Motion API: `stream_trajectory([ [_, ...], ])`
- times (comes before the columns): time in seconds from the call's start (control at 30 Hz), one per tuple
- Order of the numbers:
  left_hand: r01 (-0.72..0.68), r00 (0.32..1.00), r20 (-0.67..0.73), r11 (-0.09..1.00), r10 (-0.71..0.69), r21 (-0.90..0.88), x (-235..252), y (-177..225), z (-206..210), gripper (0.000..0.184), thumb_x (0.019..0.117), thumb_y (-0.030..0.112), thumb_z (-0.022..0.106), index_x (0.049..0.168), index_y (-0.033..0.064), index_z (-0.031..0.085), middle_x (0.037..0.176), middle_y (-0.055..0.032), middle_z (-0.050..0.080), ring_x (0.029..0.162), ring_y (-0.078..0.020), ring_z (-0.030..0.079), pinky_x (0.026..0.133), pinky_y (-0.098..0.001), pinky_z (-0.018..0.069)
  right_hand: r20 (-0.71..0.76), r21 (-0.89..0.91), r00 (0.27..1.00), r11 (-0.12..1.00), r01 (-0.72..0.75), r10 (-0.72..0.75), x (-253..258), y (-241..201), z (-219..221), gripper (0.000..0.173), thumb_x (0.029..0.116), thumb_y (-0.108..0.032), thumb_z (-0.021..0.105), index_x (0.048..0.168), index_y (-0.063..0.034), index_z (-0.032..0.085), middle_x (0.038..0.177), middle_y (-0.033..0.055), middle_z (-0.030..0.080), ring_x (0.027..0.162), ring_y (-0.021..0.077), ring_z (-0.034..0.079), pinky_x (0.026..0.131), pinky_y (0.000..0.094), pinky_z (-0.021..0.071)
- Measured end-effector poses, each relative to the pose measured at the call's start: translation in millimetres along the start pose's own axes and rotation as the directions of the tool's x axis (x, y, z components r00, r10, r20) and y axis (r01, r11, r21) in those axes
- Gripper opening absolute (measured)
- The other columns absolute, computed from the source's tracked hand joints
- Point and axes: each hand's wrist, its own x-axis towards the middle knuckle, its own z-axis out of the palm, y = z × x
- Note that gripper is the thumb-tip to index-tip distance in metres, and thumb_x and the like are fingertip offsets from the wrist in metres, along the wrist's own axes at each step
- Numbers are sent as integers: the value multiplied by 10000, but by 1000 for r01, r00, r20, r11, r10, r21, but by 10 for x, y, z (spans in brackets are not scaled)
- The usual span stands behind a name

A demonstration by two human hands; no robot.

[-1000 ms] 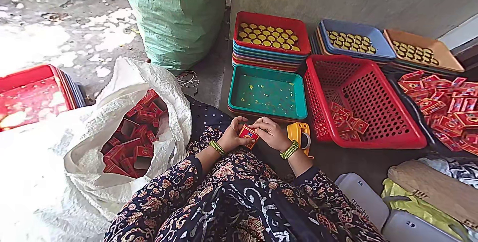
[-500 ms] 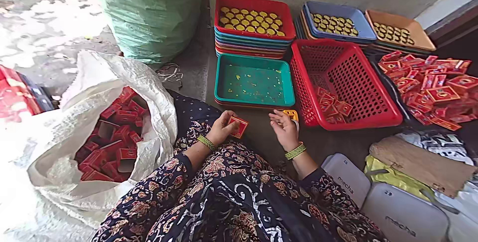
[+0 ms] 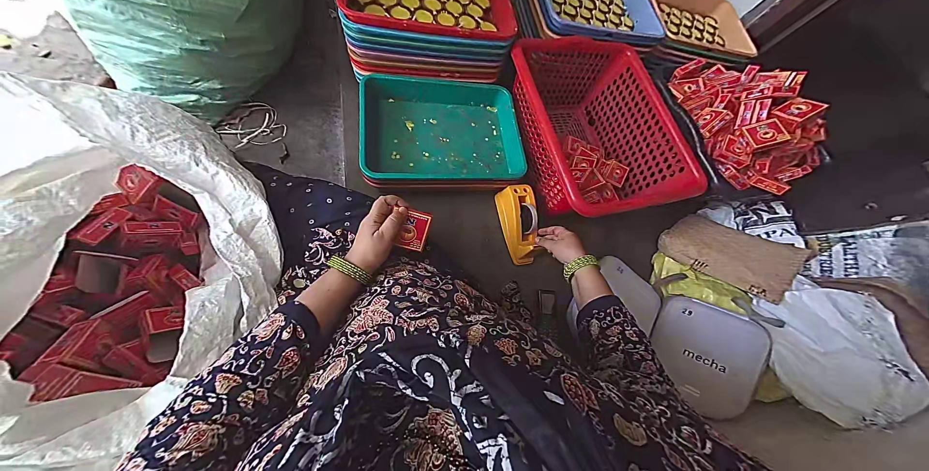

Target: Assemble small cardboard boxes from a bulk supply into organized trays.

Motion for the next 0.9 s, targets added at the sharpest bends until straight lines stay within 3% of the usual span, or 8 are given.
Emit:
stream_trajectory([
  [0.17,3,1000,-10,1000,-3,-21,22,5,23,221,1083,239,446,1214,101,558,927,-29,650,768,-90,642,711,-286,559,-17,259,986,953,-156,166,-83,48,-54,319,893,-140,803,1179,-68,683,838,16,637,553,41,442,500,205,385],
  [0.47,14,1000,-14,1000,-14,-25,18,16,32,219,1079,238,457,1221,106,560,912,-23,645,739,-80,629,682,-271,546,-7,297,978,935,-196,207,-319,252,107,227,956,-231,751,1128,-85,722,868,9,701,543,43,481,487,211,387],
  [0.53,8,1000,-20,1000,-8,-27,21,12,22,220,1078,234,461,1222,101,562,923,-25,655,762,-81,643,699,-274,558,-74,230,985,964,-135,156,-315,242,169,228,946,-244,764,1100,-79,733,869,8,706,583,49,507,528,230,407],
  [0.6,8,1000,-26,1000,-8,-23,18,16,24,220,1080,234,456,1225,103,558,916,-24,647,755,-79,637,692,-272,553,-137,20,987,997,-80,82,-299,214,158,257,929,-271,780,1086,-69,748,981,56,742,817,133,644,773,348,516],
  [0.67,24,999,-21,1000,-24,-10,4,28,31,234,1089,241,450,1242,98,554,935,-41,646,769,-101,644,710,-304,564,-170,-242,984,965,-99,58,-329,111,116,239,927,-275,768,1058,-75,767,1080,125,747,1071,274,683,989,509,496],
  [0.73,52,999,-7,999,-51,15,-26,47,34,244,1099,264,446,1253,108,554,945,-60,658,779,-130,664,728,-341,578,-143,-434,986,890,-139,85,-364,71,115,236,936,-290,728,1059,-93,769,1127,152,731,1143,332,658,1018,567,471],
  [0.8,47,999,-1,998,-47,31,-9,64,26,246,1099,269,452,1255,113,562,944,-61,671,785,-138,680,736,-353,592,-87,-427,996,901,-71,37,-352,7,126,256,942,-305,717,1088,-101,766,1123,131,737,1126,299,668,1018,538,480],
  [0.9,28,1000,6,998,-29,49,-15,51,54,246,1093,261,471,1262,104,557,925,-72,671,763,-149,682,722,-362,597,-57,-79,960,960,270,-275,-457,-174,330,219,934,-253,763,1035,-59,746,1090,115,724,1054,217,678,962,446,536],
])
